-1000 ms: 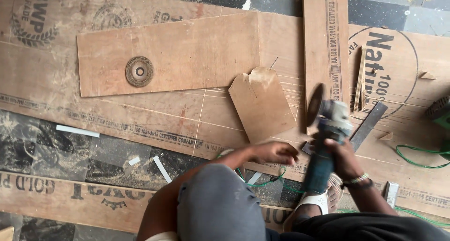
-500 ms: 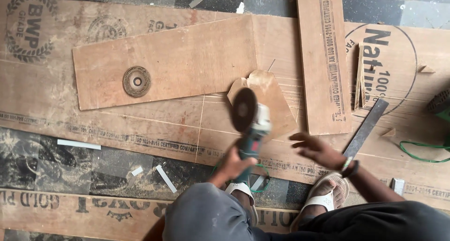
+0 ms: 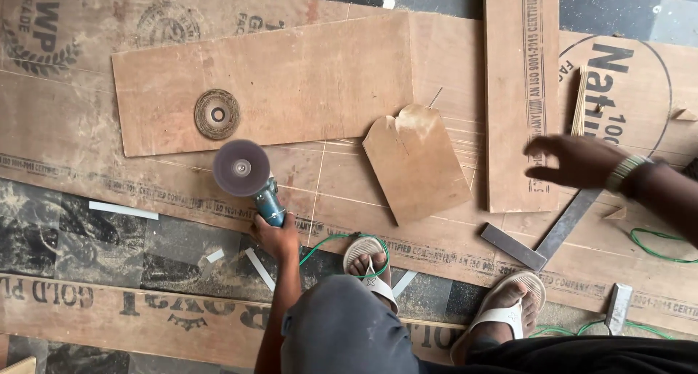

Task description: Shaping wood pieces using an angle grinder and checking dimensions with a square ruler.

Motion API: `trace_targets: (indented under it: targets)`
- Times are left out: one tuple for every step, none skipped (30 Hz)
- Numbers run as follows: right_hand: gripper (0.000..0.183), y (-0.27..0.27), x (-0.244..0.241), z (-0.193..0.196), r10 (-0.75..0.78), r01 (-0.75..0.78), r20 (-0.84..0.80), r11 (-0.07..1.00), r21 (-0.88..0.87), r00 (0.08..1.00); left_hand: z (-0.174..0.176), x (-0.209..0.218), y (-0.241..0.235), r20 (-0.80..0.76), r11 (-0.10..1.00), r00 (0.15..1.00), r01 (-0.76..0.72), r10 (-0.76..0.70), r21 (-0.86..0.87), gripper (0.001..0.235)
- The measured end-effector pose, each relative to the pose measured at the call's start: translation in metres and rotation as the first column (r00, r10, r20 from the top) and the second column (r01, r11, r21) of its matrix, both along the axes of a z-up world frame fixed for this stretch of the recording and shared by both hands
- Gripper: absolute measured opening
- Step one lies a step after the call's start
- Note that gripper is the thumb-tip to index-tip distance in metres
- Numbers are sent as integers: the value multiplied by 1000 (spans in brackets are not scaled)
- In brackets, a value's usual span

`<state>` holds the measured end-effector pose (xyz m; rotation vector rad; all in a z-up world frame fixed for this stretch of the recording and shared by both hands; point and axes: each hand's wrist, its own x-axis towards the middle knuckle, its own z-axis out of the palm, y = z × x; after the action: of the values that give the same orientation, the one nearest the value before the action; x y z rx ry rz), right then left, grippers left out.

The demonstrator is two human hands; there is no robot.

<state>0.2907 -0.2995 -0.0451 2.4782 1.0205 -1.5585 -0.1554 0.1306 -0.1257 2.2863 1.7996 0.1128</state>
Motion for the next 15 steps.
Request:
trace_targets:
  targets:
    - [58, 18, 3, -13, 1, -1, 2, 1000, -2, 1000, -8, -3, 1, 2, 1000, 1000, -1, 1, -2, 83]
    - [58, 36, 6, -26, 56, -57, 27, 998, 21, 998, -16, -5, 2, 18, 1000, 1000, -9, 9, -6, 82]
    - [58, 53, 8, -39, 117, -119, 49, 992, 41, 992, -23, -12, -1, 29, 1000, 999, -24, 24, -12, 81]
    - [58, 73, 2, -42, 125, -126, 46, 991, 36, 991, -17, -9, -2, 26, 999, 999, -31, 32, -17, 81]
    - [63, 94, -3, -46, 67, -69, 54, 996, 47, 996, -12, -4, -3, -19, 999, 999, -46, 45, -28, 83]
    - [68, 114, -7, -49, 8, -12, 62, 998, 59, 998, -6, 1, -4, -65, 997, 996, -60, 58, -40, 86]
    - [68, 121, -12, -69, 12, -16, 62, 998, 64, 998, -6, 0, -2, -65, 997, 996, -64, 62, -34, 86]
    - [73, 128, -15, -89, -92, 69, 104, 976, 205, 990, -5, -1, -1, -73, 995, 995, -70, 65, -67, 85]
    - [79, 131, -24, -110, -209, 156, 124, 928, 339, 970, -4, -2, 1, -87, 992, 995, -66, 57, -104, 84]
    - [79, 140, -27, -111, -214, 163, 118, 926, 340, 970, -1, -7, -1, -93, 993, 994, -61, 52, -102, 84]
    - [83, 149, -27, -113, -294, 258, 37, 887, 383, 955, 0, -9, -3, -85, 990, 996, -45, 34, -136, 89]
    - [86, 158, -28, -113, -367, 353, -48, 837, 418, 929, 1, -11, -6, -77, 985, 997, -29, 16, -170, 94]
    - [86, 164, -25, -114, -372, 356, -47, 834, 422, 927, 12, -6, -12, -74, 986, 997, -23, 11, -167, 94]
    - [83, 169, -22, -115, -396, 376, -32, 842, 387, 918, 23, -3, -18, -62, 968, 995, -85, 73, -236, 97]
    - [81, 171, -22, -116, -415, 395, -18, 852, 345, 910, 34, -3, -29, -60, 939, 989, -150, 138, -309, 99]
